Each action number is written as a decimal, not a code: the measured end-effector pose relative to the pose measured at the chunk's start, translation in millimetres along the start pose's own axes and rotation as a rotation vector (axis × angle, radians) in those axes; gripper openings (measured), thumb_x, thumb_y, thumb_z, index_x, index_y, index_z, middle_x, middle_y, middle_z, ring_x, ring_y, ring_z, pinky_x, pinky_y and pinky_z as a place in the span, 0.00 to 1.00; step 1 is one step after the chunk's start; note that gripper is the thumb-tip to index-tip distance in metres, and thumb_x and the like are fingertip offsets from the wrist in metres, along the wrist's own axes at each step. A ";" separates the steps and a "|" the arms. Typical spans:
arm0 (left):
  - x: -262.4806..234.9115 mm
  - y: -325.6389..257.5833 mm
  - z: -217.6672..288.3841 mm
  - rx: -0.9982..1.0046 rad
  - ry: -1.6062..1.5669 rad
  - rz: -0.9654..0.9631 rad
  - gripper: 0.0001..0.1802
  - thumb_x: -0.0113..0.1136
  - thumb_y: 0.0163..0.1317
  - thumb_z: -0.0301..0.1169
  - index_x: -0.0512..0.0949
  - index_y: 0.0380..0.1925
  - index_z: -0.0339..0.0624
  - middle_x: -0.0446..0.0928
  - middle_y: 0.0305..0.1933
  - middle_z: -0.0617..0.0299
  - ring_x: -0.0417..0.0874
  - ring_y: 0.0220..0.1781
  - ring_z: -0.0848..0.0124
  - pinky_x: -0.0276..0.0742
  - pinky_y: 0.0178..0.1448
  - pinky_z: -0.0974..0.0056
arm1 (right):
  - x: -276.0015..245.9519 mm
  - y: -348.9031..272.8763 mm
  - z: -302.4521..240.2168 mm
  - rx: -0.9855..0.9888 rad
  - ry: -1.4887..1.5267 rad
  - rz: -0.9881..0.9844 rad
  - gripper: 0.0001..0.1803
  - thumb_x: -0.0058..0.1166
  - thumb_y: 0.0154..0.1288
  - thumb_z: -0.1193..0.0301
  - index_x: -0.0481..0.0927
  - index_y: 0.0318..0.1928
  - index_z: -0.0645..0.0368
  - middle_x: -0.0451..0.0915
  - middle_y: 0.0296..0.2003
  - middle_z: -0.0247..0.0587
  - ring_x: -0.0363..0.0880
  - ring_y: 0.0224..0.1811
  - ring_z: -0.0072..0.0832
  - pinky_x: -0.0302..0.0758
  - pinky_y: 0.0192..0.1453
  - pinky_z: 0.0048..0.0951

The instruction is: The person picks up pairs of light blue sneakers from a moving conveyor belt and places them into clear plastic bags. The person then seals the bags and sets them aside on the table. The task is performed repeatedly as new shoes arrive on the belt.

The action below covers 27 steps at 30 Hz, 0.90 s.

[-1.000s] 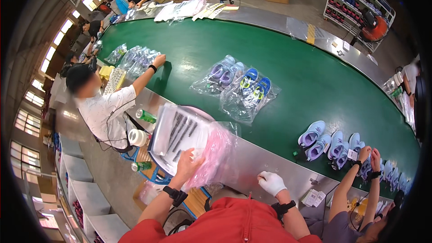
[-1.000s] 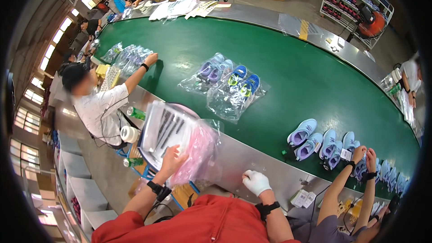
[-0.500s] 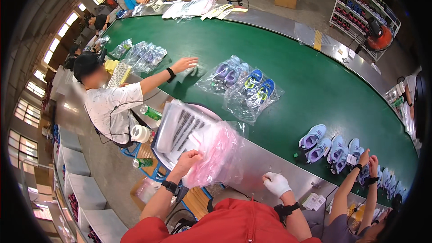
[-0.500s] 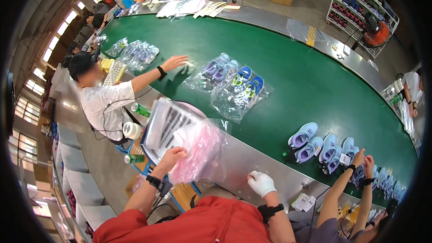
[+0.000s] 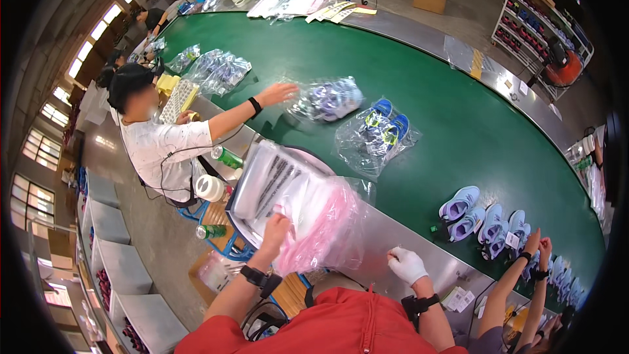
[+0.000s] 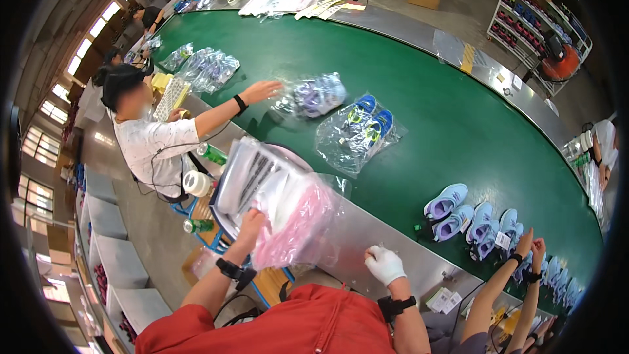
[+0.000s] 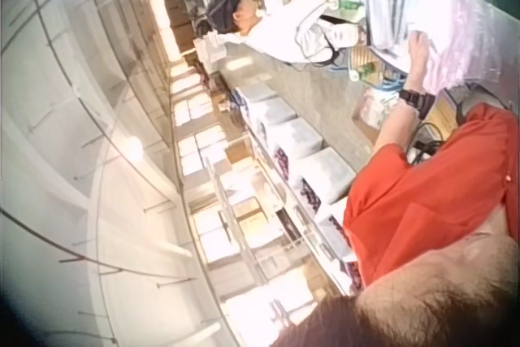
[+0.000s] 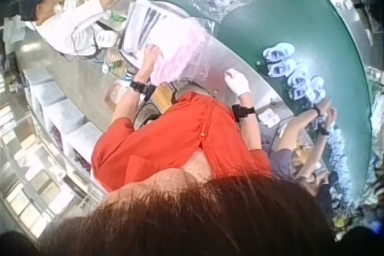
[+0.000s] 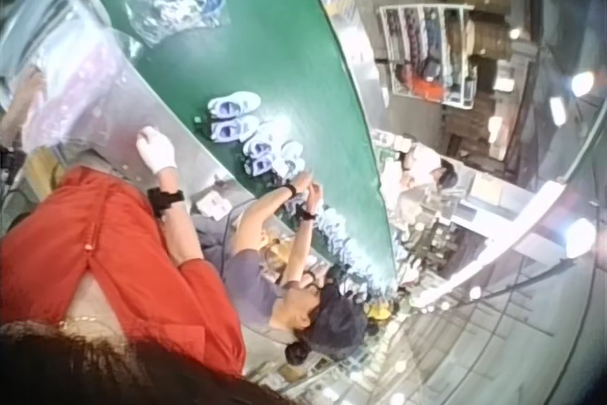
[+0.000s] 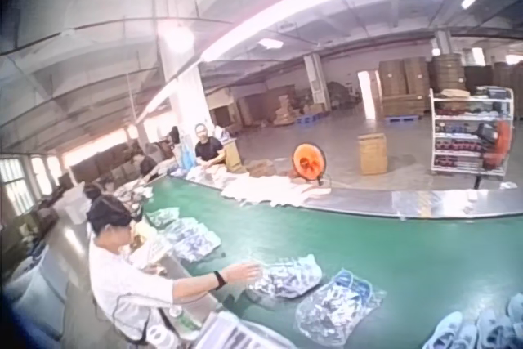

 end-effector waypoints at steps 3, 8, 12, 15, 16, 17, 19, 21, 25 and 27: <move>38.2 -20.8 29.0 0.227 0.537 0.071 0.11 0.48 0.59 0.32 0.71 0.37 0.36 0.76 0.26 0.51 0.78 0.31 0.57 0.71 0.36 0.55 | 0.1 0.4 -2.2 0.007 -0.010 -0.021 0.14 0.45 0.58 0.60 0.80 0.37 0.51 0.80 0.34 0.47 0.78 0.39 0.44 0.74 0.45 0.39; 57.4 -30.2 52.8 0.225 0.542 -0.130 0.16 0.51 0.61 0.39 0.70 0.41 0.37 0.75 0.27 0.49 0.77 0.30 0.57 0.71 0.35 0.56 | -1.6 -2.0 6.7 0.011 -0.006 -0.007 0.13 0.46 0.57 0.61 0.80 0.37 0.51 0.80 0.34 0.47 0.79 0.39 0.44 0.74 0.45 0.38; 48.1 -26.9 47.0 0.212 0.475 -0.186 0.17 0.55 0.60 0.41 0.72 0.36 0.36 0.75 0.26 0.52 0.75 0.27 0.60 0.70 0.34 0.58 | -3.6 -4.9 13.3 0.004 -0.010 0.002 0.13 0.47 0.56 0.64 0.81 0.38 0.54 0.80 0.33 0.49 0.79 0.38 0.44 0.74 0.44 0.37; 42.0 -20.3 29.1 0.082 0.263 -0.181 0.17 0.57 0.58 0.41 0.74 0.30 0.35 0.75 0.28 0.53 0.74 0.30 0.63 0.69 0.35 0.61 | -6.0 -7.4 8.0 0.011 -0.001 -0.004 0.13 0.47 0.56 0.65 0.81 0.38 0.56 0.80 0.33 0.50 0.79 0.38 0.44 0.74 0.43 0.37; 42.1 -22.4 30.8 0.122 0.327 -0.153 0.17 0.58 0.58 0.41 0.75 0.30 0.36 0.75 0.30 0.52 0.75 0.32 0.62 0.70 0.37 0.61 | -6.5 -8.5 9.7 0.022 -0.001 -0.003 0.13 0.47 0.56 0.65 0.81 0.38 0.56 0.80 0.33 0.50 0.79 0.38 0.44 0.74 0.43 0.37; 42.4 -25.1 32.9 0.163 0.391 -0.125 0.17 0.59 0.57 0.42 0.76 0.30 0.36 0.75 0.32 0.52 0.75 0.34 0.61 0.70 0.40 0.61 | -6.0 -8.7 11.8 0.017 -0.001 0.000 0.13 0.47 0.56 0.65 0.81 0.38 0.56 0.80 0.33 0.50 0.79 0.38 0.44 0.74 0.44 0.37; 40.4 -33.0 45.8 0.359 0.556 0.007 0.17 0.59 0.56 0.42 0.78 0.32 0.38 0.76 0.35 0.50 0.76 0.38 0.59 0.71 0.44 0.60 | -5.5 -9.6 15.3 0.011 -0.001 0.005 0.13 0.47 0.56 0.65 0.81 0.38 0.56 0.80 0.33 0.50 0.79 0.38 0.45 0.74 0.44 0.37; 39.1 -48.5 64.9 0.672 0.750 0.219 0.17 0.60 0.54 0.42 0.79 0.35 0.39 0.76 0.38 0.49 0.77 0.42 0.57 0.71 0.49 0.59 | -8.5 -13.6 16.3 0.012 0.004 0.015 0.13 0.47 0.56 0.65 0.81 0.38 0.56 0.80 0.33 0.50 0.79 0.38 0.45 0.74 0.44 0.37; 39.8 -45.5 42.6 0.404 0.712 0.117 0.18 0.60 0.53 0.42 0.79 0.38 0.40 0.76 0.41 0.48 0.76 0.45 0.54 0.71 0.52 0.57 | -9.3 -18.8 22.1 0.038 -0.005 -0.006 0.13 0.47 0.56 0.64 0.81 0.37 0.56 0.80 0.33 0.49 0.79 0.38 0.45 0.73 0.44 0.37; 43.9 -43.3 39.5 0.213 0.471 -0.044 0.19 0.60 0.52 0.42 0.79 0.37 0.39 0.75 0.41 0.48 0.76 0.46 0.55 0.70 0.51 0.57 | -8.4 -18.8 24.3 0.031 -0.001 -0.005 0.13 0.47 0.56 0.64 0.80 0.37 0.56 0.80 0.32 0.49 0.79 0.38 0.45 0.73 0.44 0.37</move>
Point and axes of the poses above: each hand's wrist, its own y-axis towards the middle knuckle, its own x-axis out of the palm, z = x × y, the point moved 6 cm from there along y, towards the middle knuckle
